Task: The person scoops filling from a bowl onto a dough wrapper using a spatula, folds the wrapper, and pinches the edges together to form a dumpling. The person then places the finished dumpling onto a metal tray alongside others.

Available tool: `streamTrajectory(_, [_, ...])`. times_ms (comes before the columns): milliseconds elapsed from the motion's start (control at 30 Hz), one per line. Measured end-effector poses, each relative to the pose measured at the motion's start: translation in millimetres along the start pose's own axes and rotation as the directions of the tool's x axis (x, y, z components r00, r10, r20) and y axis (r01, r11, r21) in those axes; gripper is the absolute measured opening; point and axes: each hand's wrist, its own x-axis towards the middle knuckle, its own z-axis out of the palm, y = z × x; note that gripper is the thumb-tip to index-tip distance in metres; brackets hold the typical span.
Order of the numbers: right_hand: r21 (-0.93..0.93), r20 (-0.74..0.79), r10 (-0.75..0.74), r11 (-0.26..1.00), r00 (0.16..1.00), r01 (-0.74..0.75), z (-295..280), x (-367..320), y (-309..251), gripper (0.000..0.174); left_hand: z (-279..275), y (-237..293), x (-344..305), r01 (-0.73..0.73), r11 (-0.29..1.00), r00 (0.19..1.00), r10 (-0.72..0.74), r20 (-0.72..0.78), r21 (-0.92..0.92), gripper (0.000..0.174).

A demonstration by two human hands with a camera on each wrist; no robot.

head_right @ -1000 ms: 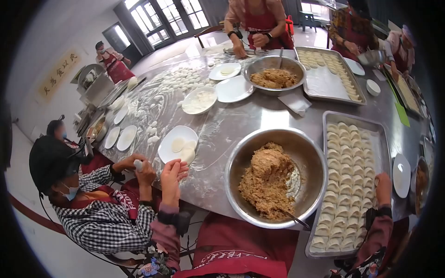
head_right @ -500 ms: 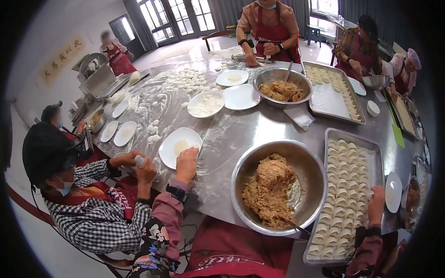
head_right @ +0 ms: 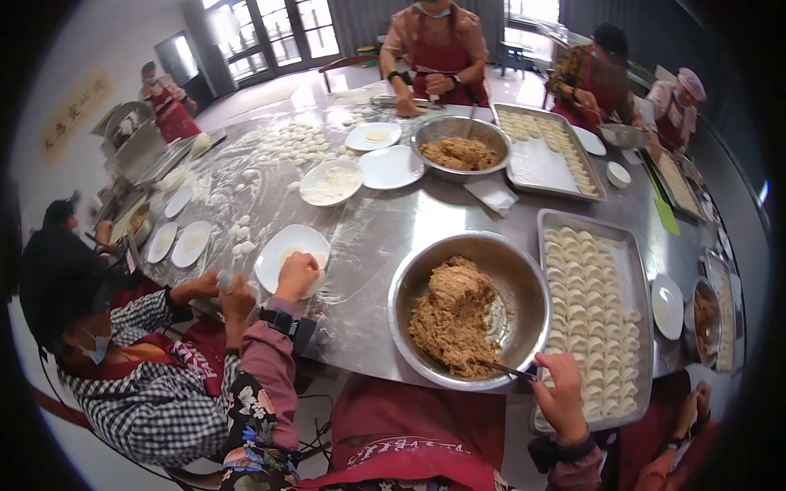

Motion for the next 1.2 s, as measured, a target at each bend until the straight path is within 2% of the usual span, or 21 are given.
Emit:
streamTrajectory(100, [0.122, 0.038, 0.138, 0.982, 0.990, -0.141, 13.8, -5.7, -1.9, 0.032, 5.9, -11.8, 5.9, -0.087, 0.995, 0.995, 0.085, -0.043, -0.045, 0.010])
streamTrajectory(233, [0.176, -0.013, 0.108, 0.979, 0.994, -0.104, 25.1, 0.2, -17.2, 0.031, 4.9, -18.3, 6.2, -0.089, 0.954, 0.985, 0.041, -0.168, -0.287, 0.009])
streamTrajectory(300, [0.165, -0.018, 0.133, 0.978, 0.991, -0.128, 28.0, -1.3, -24.3, 0.033, 8.6, -30.4, 6.3, -0.120, 0.750, 0.980, -0.016, -0.198, -0.651, 0.009])
streamTrajectory(367, [0.183, -0.036, 0.202, 0.964, 0.979, -0.192, 33.1, -7.4, -22.8, 0.035, 15.4, -60.4, 12.3, 0.038, 0.443, 0.996, -0.088, -0.001, -0.896, 0.011])
streamTrajectory(400, [0.211, 0.011, 0.249, 0.946, 0.968, -0.246, 31.8, -10.7, -22.4, 0.034, 15.0, -59.6, 8.0, 0.040, 0.448, 0.998, -0.062, 0.014, -0.893, 0.011])
streamTrajectory(467, [0.285, 0.040, 0.294, 0.913, 0.955, -0.293, 30.2, -12.5, -27.4, 0.033, 2.5, -57.2, 0.4, 0.181, 0.321, 0.942, -0.328, 0.070, -0.930, 0.014])
streamTrajectory(500, [0.355, 0.084, 0.313, 0.878, 0.946, -0.322, 29.5, -12.8, -30.3, 0.031, -0.8, -54.8, -1.1, 0.188, 0.332, 0.946, -0.313, 0.080, -0.924, 0.014])
streamTrajectory(567, [0.382, 0.055, 0.266, 0.885, 0.962, -0.267, 31.5, -12.6, -24.5, 0.024, -7.2, -48.8, -6.3, 0.220, 0.169, 0.885, -0.450, 0.123, -0.961, 0.018])
streamTrajectory(600, [0.338, 0.005, 0.221, 0.917, 0.975, -0.210, 36.0, -12.3, -20.0, 0.021, -8.2, -43.4, -4.4, 0.250, 0.253, 0.826, -0.559, 0.070, -0.935, 0.015])
streamTrajectory(633, [0.290, -0.040, 0.170, 0.945, 0.985, -0.151, 39.4, -11.1, -18.2, 0.018, -4.4, -48.0, -1.6, 0.255, 0.258, 0.828, -0.556, 0.072, -0.932, 0.015])
streamTrajectory(667, [0.295, -0.039, 0.176, 0.943, 0.984, -0.157, 40.7, -9.4, -19.1, 0.018, 0.5, -58.0, 2.5, 0.149, 0.644, 0.869, -0.447, -0.212, -0.750, 0.009])
streamTrajectory(700, [0.255, -0.058, 0.149, 0.958, 0.987, -0.130, 42.2, -7.3, -20.2, 0.016, 5.5, -68.5, 4.7, 0.030, 0.908, 0.876, -0.225, -0.427, -0.417, 0.007])
streamTrajectory(767, [0.219, -0.077, 0.126, 0.970, 0.989, -0.107, 39.5, -3.9, -20.8, 0.015, 6.1, -72.1, 2.6, 0.055, 0.921, 0.895, -0.216, -0.389, -0.384, 0.007])
streamTrajectory(833, [0.279, -0.172, 0.183, 0.951, 0.968, -0.131, 30.0, 0.6, -23.1, 0.015, 7.9, -76.9, 2.6, 0.078, 0.933, 0.913, -0.209, -0.351, -0.353, 0.008])
streamTrajectory(900, [0.332, -0.217, 0.225, 0.932, 0.950, -0.145, 21.6, 4.8, -22.9, 0.014, 13.4, -81.2, 4.4, 0.293, 0.744, 0.882, -0.453, -0.130, -0.600, 0.015])
streamTrajectory(933, [0.422, -0.212, 0.318, 0.883, 0.924, -0.207, 21.2, 6.5, -21.9, 0.013, 10.2, -74.5, 1.7, 0.293, 0.745, 0.883, -0.451, -0.129, -0.599, 0.015])
streamTrajectory(967, [0.509, -0.196, 0.407, 0.820, 0.892, -0.262, 21.7, 7.6, -21.6, 0.013, 2.3, -63.7, -4.5, 0.304, 0.701, 0.898, -0.437, -0.051, -0.645, 0.020])
streamTrajectory(1000, [0.506, -0.203, 0.416, 0.820, 0.887, -0.268, 28.9, 8.9, -15.3, 0.013, -3.8, -57.3, -8.1, 0.318, 0.654, 0.909, -0.417, 0.023, -0.686, 0.025])
streamTrajectory(1033, [0.508, -0.205, 0.410, 0.821, 0.889, -0.261, 33.9, 11.2, -13.6, 0.013, -5.4, -61.4, -7.0, 0.313, 0.654, 0.908, -0.418, 0.016, -0.688, 0.025])
streamTrajectory(1100, [0.304, -0.256, 0.268, 0.934, 0.929, -0.186, 40.8, 15.6, -14.7, 0.012, -8.7, -68.6, -4.9, 0.334, 0.729, 0.939, -0.311, 0.146, -0.598, 0.025])
streamTrajectory(1200, [0.391, -0.186, 0.316, 0.893, 0.931, -0.225, 42.2, 16.6, -36.5, 0.012, -16.9, -76.0, -4.2, 0.341, 0.714, 0.939, -0.281, 0.197, -0.612, 0.030])
